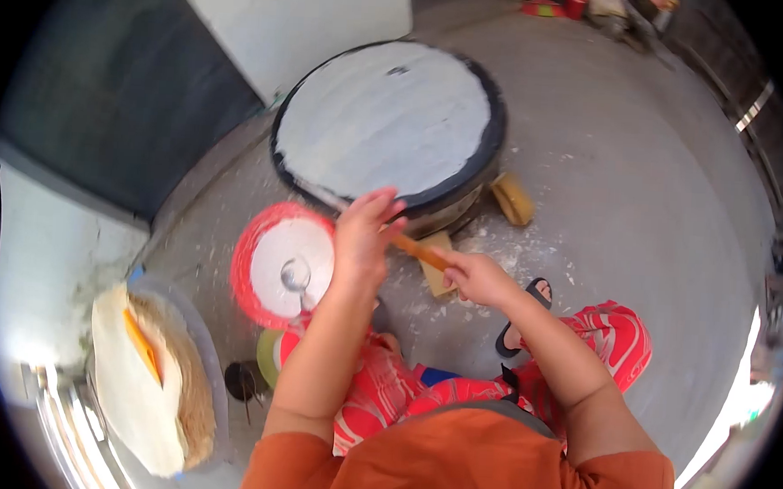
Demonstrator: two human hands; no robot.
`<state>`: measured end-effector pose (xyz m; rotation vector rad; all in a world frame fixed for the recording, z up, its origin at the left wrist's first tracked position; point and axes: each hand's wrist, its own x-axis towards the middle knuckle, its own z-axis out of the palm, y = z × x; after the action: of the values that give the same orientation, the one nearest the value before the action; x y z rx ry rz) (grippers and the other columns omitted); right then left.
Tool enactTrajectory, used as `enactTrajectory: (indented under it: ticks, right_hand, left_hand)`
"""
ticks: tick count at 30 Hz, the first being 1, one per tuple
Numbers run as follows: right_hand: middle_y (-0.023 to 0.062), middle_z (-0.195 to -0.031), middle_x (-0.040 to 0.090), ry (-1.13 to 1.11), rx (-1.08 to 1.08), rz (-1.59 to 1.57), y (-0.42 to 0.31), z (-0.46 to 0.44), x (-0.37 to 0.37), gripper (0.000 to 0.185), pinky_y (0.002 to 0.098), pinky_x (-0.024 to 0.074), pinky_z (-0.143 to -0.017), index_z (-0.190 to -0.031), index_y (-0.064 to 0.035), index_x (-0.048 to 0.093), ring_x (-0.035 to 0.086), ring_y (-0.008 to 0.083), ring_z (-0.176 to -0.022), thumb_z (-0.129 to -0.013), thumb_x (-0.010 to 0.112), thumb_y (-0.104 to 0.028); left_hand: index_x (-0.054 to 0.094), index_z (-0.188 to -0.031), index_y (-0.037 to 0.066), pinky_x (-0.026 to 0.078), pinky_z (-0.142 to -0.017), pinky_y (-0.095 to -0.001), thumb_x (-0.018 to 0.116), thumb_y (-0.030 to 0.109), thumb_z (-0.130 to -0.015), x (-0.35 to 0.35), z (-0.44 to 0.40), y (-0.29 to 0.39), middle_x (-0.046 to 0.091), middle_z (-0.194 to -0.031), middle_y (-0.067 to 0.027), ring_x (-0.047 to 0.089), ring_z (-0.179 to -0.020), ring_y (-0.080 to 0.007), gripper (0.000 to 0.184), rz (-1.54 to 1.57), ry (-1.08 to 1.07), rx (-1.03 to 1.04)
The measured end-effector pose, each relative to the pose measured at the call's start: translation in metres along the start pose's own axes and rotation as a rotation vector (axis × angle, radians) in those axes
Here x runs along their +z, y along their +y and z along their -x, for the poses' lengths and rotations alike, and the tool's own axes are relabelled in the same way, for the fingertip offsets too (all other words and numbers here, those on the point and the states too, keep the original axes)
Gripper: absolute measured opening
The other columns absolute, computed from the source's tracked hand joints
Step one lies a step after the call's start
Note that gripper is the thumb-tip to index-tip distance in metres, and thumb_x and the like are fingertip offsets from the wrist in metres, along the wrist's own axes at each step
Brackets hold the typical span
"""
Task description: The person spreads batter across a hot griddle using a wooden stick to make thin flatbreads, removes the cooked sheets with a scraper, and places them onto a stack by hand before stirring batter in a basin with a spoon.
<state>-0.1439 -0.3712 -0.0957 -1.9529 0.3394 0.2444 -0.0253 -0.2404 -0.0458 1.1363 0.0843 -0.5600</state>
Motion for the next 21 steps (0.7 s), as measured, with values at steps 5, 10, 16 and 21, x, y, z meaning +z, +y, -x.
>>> enactTrajectory:
  ticks: [5, 10, 16, 21]
  right_hand:
    - [0.0123, -0.078, 0.063, 0.096, -0.447, 0.584, 0.014, -0.067, 0.078, 0.033, 0.038, 0.0454, -0.069, -0.114, -0.0118, 0.052, 0.06, 0.029, -0.07, -0.083, 0.048, -0.021]
    - [0.0186, -0.078, 0.062, -0.08, -0.03, 0.856, -0.069, -0.099, 0.122, 0.032, 0.0423, 0.0449, -0.067, -0.098, 0.0021, 0.057, 0.059, 0.036, -0.078, -0.086, 0.042, -0.023]
    - [0.0159, -0.082, 0.063, -0.163, -0.197, 0.789, -0.017, -0.117, 0.114, 0.026, 0.0408, 0.046, -0.064, -0.1, -0.0028, 0.058, 0.062, 0.0283, -0.076, -0.083, 0.046, -0.018]
    - [0.0013, -0.06, 0.053, 0.233, -1.086, 0.359, -0.003, -0.099, 0.08, 0.023, 0.0217, 0.0354, -0.043, -0.101, -0.0033, 0.056, 0.049, 0.0065, -0.051, -0.08, 0.05, -0.013]
  left_hand:
    - [0.057, -0.1, 0.001, 0.041, -0.067, -0.0215, 0.05, 0.013, -0.08, 0.007, -0.009, -0.018, 0.056, -0.091, -0.0039, 0.05, -0.079, -0.0109, 0.025, -0.266, -0.053, 0.291]
    - [0.056, -0.095, -0.004, 0.042, -0.071, -0.0274, 0.05, 0.013, -0.08, 0.01, -0.006, -0.008, 0.051, -0.097, -0.0123, 0.051, -0.08, -0.0178, 0.023, -0.233, -0.013, 0.243]
    - [0.056, -0.101, 0.002, 0.039, -0.064, -0.0206, 0.051, 0.016, -0.08, 0.003, -0.008, -0.001, 0.053, -0.087, -0.0011, 0.045, -0.07, -0.0081, 0.025, -0.207, -0.005, 0.241]
    - [0.055, -0.101, 0.001, 0.039, -0.065, -0.0213, 0.051, 0.014, -0.081, -0.002, -0.008, 0.001, 0.053, -0.089, -0.0023, 0.045, -0.07, -0.0086, 0.024, -0.205, 0.009, 0.303]
